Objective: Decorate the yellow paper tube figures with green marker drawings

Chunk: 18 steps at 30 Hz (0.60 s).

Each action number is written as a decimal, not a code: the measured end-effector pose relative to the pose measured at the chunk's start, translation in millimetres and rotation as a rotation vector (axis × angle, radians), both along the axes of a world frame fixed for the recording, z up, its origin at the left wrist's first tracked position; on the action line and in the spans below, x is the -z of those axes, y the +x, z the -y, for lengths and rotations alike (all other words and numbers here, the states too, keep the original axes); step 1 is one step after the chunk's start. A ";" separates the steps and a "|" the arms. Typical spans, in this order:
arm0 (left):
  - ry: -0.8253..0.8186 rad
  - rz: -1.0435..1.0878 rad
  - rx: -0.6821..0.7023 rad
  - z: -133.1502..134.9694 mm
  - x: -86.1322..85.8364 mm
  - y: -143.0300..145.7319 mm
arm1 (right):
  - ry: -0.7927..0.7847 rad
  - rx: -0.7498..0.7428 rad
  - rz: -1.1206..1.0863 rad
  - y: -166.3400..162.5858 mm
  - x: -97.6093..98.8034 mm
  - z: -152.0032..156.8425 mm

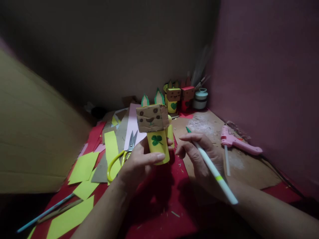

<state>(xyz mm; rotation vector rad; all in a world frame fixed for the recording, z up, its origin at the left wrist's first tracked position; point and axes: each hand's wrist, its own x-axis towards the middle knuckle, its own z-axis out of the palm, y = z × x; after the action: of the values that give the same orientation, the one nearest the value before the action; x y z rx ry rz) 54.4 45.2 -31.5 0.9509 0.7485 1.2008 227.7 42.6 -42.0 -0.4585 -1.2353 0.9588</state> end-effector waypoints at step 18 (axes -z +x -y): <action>-0.004 -0.005 0.084 4.1 3.7 5.2 | 0.155 0.158 0.253 2.9 22.4 0.5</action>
<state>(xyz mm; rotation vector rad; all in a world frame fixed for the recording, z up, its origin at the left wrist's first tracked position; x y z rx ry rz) 59.6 41.1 -35.2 0.9731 0.7087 1.1237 230.6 42.1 -64.4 -0.5577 -1.4660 0.6795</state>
